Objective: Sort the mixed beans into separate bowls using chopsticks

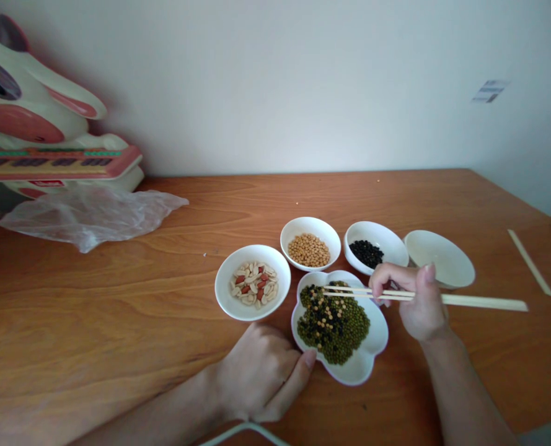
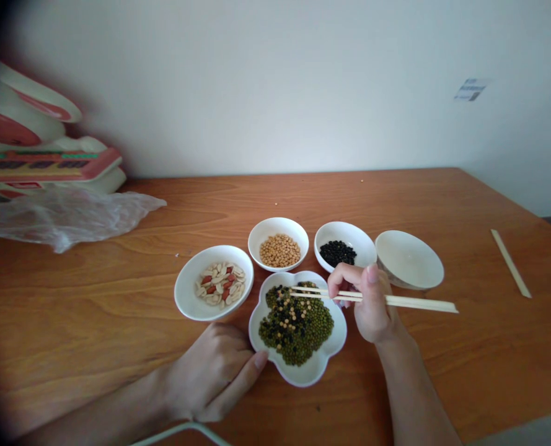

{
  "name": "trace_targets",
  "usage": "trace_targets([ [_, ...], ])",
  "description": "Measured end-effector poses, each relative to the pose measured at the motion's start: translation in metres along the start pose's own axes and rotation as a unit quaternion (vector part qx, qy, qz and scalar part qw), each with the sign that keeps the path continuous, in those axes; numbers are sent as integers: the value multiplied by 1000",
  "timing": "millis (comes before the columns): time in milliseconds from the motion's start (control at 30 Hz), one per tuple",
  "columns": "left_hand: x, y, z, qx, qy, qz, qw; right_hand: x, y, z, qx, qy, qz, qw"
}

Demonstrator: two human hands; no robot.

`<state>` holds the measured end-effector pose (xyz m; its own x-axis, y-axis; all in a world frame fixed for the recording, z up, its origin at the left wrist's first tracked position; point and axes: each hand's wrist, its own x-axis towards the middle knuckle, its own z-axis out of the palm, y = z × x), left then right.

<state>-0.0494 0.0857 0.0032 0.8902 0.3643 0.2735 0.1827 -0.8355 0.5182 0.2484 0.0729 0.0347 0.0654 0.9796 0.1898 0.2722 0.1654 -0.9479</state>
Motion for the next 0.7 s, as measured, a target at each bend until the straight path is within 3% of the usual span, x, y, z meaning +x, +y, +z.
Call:
trace_targets([
  [167, -2, -1, 4, 21, -16, -13, 1000, 0, -3, 8, 28, 11, -27, 999],
  [367, -1, -1, 4, 27, -17, -9, 999, 0, 2, 13, 16, -35, -26, 999],
  [700, 0, 0, 2, 13, -18, -13, 1000, -1, 3, 15, 26, -44, -21, 998],
])
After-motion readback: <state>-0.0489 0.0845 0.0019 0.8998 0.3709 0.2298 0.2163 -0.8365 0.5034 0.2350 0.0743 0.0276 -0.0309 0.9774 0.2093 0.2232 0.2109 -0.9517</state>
